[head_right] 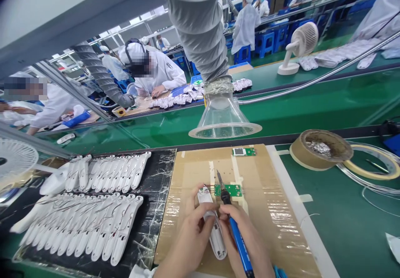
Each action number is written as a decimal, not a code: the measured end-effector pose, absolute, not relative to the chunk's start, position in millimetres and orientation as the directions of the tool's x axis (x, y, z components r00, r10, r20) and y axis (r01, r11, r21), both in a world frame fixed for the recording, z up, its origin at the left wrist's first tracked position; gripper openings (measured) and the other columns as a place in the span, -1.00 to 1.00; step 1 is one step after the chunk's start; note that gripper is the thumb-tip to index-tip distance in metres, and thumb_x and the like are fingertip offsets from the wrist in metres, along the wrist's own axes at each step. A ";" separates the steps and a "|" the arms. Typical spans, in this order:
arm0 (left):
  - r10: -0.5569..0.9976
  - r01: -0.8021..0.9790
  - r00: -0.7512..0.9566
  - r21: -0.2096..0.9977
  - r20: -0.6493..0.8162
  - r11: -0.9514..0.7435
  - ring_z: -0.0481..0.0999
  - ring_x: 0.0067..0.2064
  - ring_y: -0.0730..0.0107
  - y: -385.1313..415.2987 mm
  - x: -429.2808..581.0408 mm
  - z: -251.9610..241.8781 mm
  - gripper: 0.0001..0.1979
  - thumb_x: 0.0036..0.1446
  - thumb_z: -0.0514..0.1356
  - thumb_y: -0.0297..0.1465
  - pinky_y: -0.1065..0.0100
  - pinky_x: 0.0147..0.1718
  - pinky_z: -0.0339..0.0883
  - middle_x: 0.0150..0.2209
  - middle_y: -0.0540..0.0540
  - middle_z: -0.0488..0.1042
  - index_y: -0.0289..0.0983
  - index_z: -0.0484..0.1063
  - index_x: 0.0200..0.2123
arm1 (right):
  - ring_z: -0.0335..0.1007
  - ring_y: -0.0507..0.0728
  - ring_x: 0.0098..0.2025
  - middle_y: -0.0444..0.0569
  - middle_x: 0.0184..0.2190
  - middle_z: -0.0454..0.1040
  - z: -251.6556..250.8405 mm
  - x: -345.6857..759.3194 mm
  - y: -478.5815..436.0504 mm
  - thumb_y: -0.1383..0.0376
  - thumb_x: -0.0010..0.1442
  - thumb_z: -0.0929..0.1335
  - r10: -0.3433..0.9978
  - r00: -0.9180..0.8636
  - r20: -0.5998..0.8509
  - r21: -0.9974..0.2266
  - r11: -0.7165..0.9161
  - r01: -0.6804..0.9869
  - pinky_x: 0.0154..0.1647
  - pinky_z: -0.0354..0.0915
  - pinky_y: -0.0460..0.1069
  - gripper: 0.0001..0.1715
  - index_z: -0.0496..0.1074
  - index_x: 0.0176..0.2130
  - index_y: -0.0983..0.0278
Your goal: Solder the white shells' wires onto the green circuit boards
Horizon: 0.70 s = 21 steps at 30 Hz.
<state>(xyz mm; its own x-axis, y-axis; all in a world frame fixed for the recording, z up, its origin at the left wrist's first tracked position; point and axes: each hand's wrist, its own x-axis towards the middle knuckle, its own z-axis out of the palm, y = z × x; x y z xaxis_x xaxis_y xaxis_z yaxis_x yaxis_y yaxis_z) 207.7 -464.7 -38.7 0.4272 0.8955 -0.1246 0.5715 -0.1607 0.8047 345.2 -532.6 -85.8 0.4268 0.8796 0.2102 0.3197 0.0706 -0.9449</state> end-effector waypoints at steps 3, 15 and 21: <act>0.873 0.551 0.459 0.824 -0.164 -0.135 0.32 0.44 0.00 -461.0 209.4 -37.2 -0.65 0.40 0.13 -0.53 -0.10 0.35 0.38 0.54 -0.06 -0.02 -0.04 0.68 -0.07 | 0.63 0.12 -0.09 -0.06 -0.04 0.61 -81.4 347.5 -532.8 0.12 0.49 0.36 0.865 0.473 0.166 -0.960 0.033 0.277 -0.08 0.52 -0.11 -0.77 0.49 0.08 0.09; 0.920 0.563 0.327 0.826 -0.216 -0.007 0.56 0.22 0.10 -452.2 228.8 -25.7 -0.75 0.37 0.19 -0.47 0.16 0.16 0.49 0.51 -0.10 0.13 -0.17 0.67 -0.27 | 0.66 0.05 0.01 -0.20 -0.03 0.66 -67.3 371.0 -535.8 0.12 0.54 0.35 0.810 0.567 0.151 -0.949 -0.041 0.311 0.08 0.47 -0.22 -0.66 0.47 0.24 0.01; 0.927 0.592 0.302 0.806 -0.221 -0.001 0.53 0.25 0.11 -448.3 241.8 -33.4 -0.74 0.39 0.15 -0.43 0.14 0.19 0.44 0.54 -0.07 0.03 -0.17 0.65 -0.26 | 0.58 0.09 0.19 -0.22 0.19 0.59 -95.0 414.8 -554.8 0.17 0.54 0.37 0.860 0.383 0.338 -0.783 0.031 0.621 0.11 0.46 -0.23 -0.41 0.29 0.46 -0.01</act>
